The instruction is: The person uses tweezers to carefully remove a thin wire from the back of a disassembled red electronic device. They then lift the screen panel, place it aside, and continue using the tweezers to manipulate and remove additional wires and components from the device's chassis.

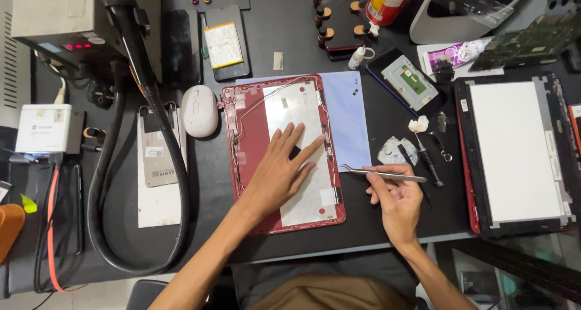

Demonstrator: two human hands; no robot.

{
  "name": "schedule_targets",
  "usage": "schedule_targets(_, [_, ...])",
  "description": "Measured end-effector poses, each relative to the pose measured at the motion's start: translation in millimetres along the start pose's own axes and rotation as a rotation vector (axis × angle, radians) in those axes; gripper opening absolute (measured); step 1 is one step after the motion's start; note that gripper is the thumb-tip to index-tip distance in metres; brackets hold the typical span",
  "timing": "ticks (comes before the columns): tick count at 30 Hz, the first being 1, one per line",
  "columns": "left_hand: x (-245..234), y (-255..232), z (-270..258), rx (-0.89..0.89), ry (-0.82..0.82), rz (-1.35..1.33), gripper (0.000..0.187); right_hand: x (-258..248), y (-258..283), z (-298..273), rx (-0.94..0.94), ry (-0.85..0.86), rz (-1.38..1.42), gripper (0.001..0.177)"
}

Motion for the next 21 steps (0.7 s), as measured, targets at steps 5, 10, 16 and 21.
schedule_targets(5, [-16.9,2.2,-10.2,-0.048,0.013,-0.085,0.041,-4.8,0.1,-5.6,0.026,0.013,0.008,0.018])
schedule_targets(10, [-20.0,-9.3,-11.9,0.065,0.064,0.038,0.046,-11.2,4.4,-18.5,0.04,0.009,-0.001,0.017])
schedule_targets(16, [-60.2,9.6,-19.9,0.054,-0.03,0.168,0.052,-17.3,9.5,-30.1,0.031,0.007,-0.064,0.019])
schedule_targets(21, [-109.0,40.0,-52.4,-0.245,-0.164,-0.026,0.032,15.9,11.6,-33.3,0.052,0.113,-0.091,0.018])
Point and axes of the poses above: each hand's wrist, its own z-axis towards the middle knuckle, its own x-axis out of the palm, y = z × x, the point moved 9 cm from there along z, towards the middle knuckle, and after that the axes turned 10 degrees about z, right-handed, at the moved point
